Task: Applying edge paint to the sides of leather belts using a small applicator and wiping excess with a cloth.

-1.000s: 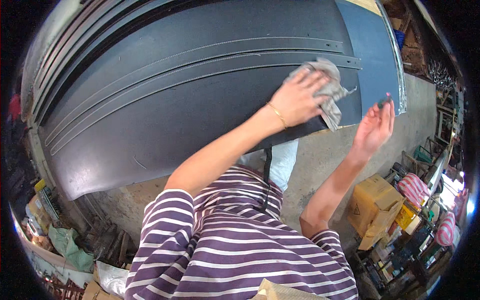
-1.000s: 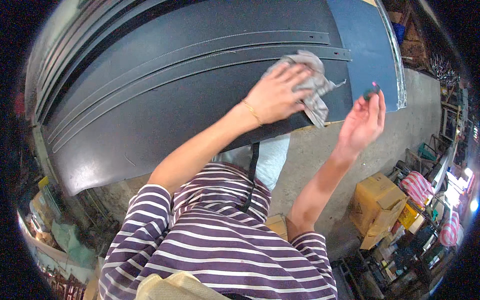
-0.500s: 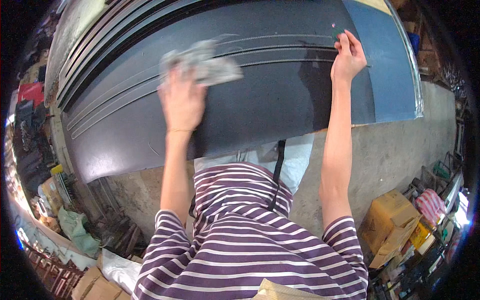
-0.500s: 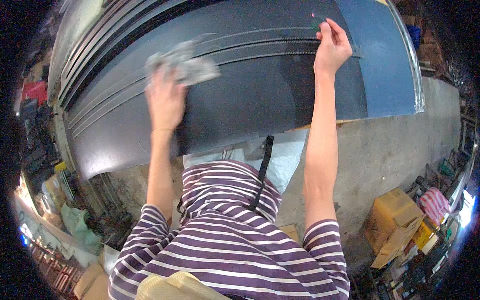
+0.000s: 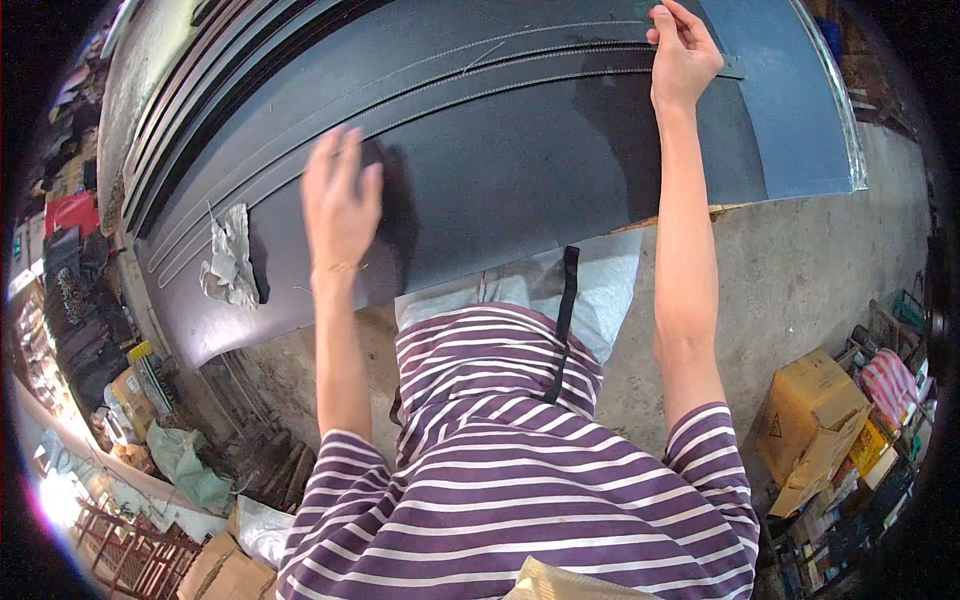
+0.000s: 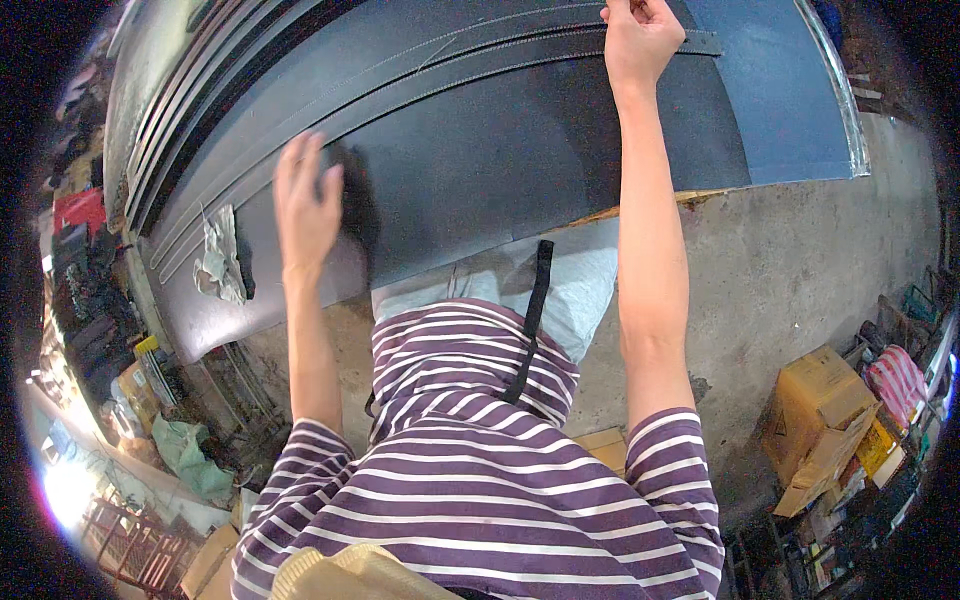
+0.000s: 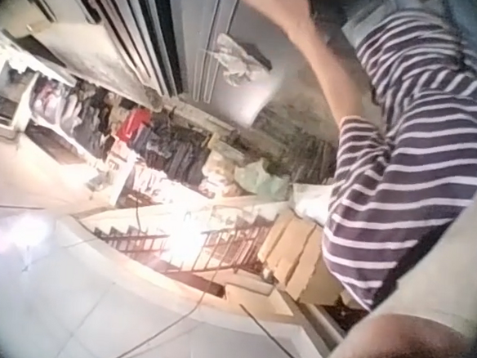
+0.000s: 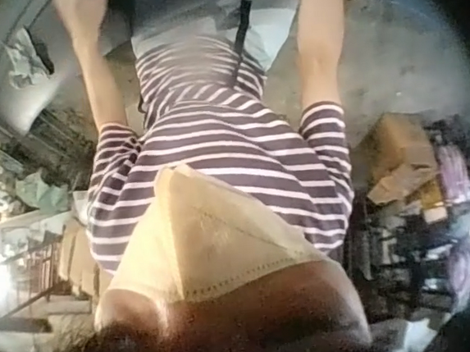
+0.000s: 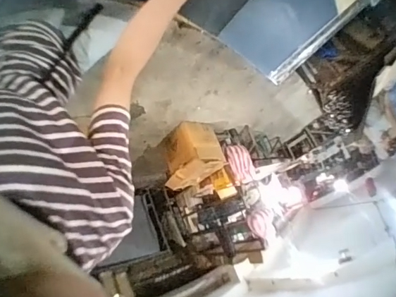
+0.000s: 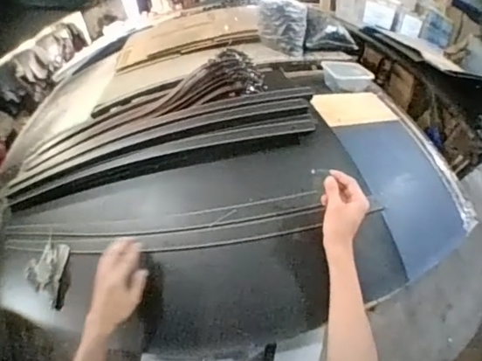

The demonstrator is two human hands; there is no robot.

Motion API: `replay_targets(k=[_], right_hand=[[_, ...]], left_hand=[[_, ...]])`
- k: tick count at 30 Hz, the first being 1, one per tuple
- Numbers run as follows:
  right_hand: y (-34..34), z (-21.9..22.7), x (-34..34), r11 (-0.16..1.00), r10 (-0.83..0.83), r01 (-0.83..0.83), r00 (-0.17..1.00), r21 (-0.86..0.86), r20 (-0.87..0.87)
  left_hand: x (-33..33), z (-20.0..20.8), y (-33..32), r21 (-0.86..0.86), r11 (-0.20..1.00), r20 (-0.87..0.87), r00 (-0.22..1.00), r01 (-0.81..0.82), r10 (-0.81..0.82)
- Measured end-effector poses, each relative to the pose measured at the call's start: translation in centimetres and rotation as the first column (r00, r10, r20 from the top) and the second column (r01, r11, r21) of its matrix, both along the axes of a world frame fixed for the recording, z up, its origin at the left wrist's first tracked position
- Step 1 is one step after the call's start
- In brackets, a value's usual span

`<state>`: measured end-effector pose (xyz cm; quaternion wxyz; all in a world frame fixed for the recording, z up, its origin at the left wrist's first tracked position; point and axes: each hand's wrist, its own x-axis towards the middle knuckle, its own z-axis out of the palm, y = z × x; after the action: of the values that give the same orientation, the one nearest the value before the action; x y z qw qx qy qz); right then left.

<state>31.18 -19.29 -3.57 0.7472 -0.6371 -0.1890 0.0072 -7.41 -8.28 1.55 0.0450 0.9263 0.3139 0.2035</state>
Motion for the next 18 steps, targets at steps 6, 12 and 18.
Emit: replay_targets(k=[6,12,18], right_hand=[[0.0,-0.2,0.0,0.999,0.014,-0.011,0.998,0.050,-0.060],[-0.2,-0.2,0.2,0.999,0.032,-0.032,0.999,0.003,-0.021],[-0.1,-0.3,0.3,1.000,0.021,-0.022,1.000,0.005,0.008]], left_hand=[[3.5,-3.0,-0.5,0.089,0.992,-0.045,0.995,0.090,-0.086],[3.6,-3.1,-0.8,-0.018,0.997,0.083,0.994,0.072,-0.070],[3.6,-2.9,-0.6,0.016,0.998,0.051,0.997,0.064,-0.064]])
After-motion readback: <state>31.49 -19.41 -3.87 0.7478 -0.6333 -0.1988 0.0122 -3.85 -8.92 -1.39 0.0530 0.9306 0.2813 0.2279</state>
